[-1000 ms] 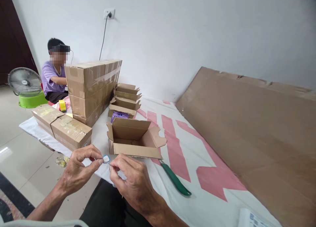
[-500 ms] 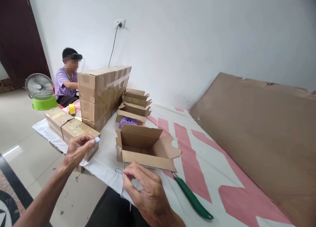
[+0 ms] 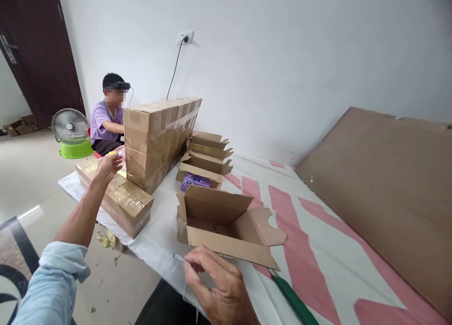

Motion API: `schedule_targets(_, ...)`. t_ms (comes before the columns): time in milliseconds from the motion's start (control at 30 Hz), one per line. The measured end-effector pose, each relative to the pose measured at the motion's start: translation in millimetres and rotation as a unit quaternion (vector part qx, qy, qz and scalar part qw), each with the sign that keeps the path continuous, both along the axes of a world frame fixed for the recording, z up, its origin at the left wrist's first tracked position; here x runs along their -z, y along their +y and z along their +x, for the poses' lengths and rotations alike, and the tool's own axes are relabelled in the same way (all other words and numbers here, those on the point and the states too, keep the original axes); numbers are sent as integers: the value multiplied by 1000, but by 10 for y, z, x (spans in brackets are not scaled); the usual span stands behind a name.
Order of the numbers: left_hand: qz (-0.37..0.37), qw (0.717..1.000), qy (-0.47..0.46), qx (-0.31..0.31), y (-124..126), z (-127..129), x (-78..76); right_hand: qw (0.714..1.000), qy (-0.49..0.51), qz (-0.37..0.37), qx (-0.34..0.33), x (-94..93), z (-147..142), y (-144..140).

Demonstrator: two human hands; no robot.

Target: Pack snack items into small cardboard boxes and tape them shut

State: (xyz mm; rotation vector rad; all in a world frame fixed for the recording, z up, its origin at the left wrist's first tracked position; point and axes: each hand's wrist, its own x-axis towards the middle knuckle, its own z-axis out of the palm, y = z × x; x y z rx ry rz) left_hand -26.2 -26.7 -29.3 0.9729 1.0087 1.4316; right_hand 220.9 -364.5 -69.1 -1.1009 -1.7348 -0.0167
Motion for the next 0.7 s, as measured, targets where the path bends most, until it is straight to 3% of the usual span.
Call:
schedule_targets(200, -59, 998, -5, 21, 249, 34, 68, 1000, 4, -11, 0, 56, 13, 16)
schedule_targets(700, -119, 992, 35, 18, 379, 65, 130, 1000, 9, -6, -3, 28, 13, 15)
